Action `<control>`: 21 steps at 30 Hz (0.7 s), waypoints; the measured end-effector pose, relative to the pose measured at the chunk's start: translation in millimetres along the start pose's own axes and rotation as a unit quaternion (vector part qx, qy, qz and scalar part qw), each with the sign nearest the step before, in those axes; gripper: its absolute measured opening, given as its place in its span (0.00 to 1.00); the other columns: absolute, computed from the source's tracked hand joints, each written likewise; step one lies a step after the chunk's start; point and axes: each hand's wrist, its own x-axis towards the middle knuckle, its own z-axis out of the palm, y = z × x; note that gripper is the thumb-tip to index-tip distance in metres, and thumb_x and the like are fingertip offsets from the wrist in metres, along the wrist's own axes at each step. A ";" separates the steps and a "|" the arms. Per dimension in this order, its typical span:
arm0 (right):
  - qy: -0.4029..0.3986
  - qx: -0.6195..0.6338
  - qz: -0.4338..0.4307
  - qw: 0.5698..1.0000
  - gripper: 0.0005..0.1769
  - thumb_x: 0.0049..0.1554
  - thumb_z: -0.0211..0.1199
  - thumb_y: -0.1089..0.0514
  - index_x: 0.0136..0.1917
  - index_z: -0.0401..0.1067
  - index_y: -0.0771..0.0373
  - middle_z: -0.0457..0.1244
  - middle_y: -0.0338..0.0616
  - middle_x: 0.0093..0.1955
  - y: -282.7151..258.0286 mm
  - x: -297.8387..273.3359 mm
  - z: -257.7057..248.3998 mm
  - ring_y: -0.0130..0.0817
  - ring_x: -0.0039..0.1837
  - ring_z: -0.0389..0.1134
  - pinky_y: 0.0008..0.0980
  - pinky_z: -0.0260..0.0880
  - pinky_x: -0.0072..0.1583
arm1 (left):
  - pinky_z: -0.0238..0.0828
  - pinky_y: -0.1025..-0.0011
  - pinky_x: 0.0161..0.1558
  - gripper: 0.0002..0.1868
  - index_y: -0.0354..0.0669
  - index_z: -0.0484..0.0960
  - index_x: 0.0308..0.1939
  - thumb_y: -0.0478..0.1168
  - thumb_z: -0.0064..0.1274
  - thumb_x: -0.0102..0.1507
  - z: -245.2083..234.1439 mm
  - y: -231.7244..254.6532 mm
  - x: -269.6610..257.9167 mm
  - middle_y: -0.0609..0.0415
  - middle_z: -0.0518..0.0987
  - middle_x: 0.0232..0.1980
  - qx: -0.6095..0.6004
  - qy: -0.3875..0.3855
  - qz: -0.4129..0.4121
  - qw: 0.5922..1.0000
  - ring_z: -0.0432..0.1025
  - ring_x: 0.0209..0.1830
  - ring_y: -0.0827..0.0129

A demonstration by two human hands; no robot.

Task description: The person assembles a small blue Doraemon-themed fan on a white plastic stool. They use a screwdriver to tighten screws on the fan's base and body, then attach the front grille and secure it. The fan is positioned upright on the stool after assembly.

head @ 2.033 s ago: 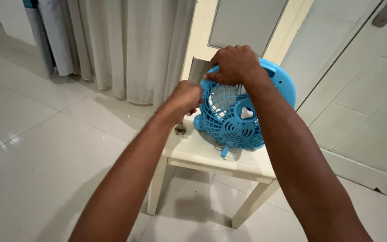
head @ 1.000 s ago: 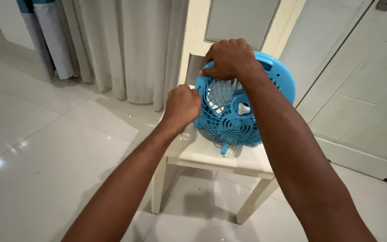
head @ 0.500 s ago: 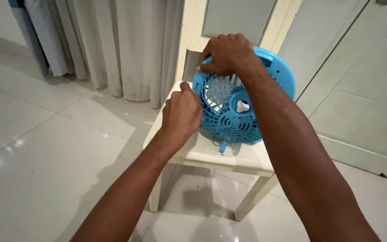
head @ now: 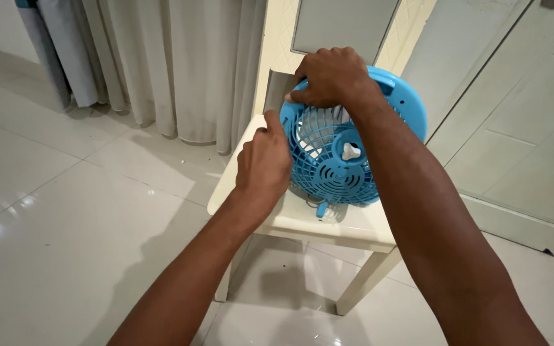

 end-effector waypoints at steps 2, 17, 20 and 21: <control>-0.004 0.002 -0.008 1.000 0.31 0.50 0.69 0.26 0.58 0.82 0.46 0.73 0.46 0.50 0.9 0.5 1.8 0.46 0.52 0.74 0.47 0.74 0.55 | 0.75 0.50 0.40 0.18 0.31 0.66 0.56 0.28 0.50 0.63 7.1 -1.0 1.1 0.33 0.78 0.43 0.026 0.076 0.067 0.994 0.78 0.41 0.39; -0.012 0.007 -0.001 1.000 0.30 0.50 0.68 0.26 0.57 0.82 0.46 0.73 0.45 0.48 0.9 1.6 3.9 0.44 0.49 0.75 0.45 0.75 0.52 | 0.75 0.50 0.33 0.21 0.30 0.64 0.60 0.28 0.47 0.64 8.5 -8.8 -0.3 0.32 0.78 0.41 0.000 0.155 0.153 0.976 0.78 0.34 0.41; -0.015 0.013 0.004 1.000 0.31 0.50 0.68 0.27 0.57 0.82 0.46 0.73 0.45 0.48 0.4 1.7 3.1 0.44 0.48 0.75 0.47 0.75 0.52 | 0.76 0.51 0.40 0.24 0.32 0.64 0.60 0.28 0.45 0.59 8.5 -9.9 -6.7 0.33 0.79 0.46 -0.016 0.289 0.274 0.917 0.78 0.40 0.40; -0.016 0.014 0.007 1.000 0.31 0.50 0.68 0.27 0.58 0.81 0.46 0.73 0.45 0.48 0.2 1.5 3.2 0.45 0.48 0.75 0.48 0.75 0.51 | 0.76 0.51 0.42 0.23 0.32 0.64 0.60 0.29 0.46 0.60 6.8 -10.3 -6.7 0.32 0.79 0.48 -0.029 0.295 0.279 0.914 0.77 0.41 0.38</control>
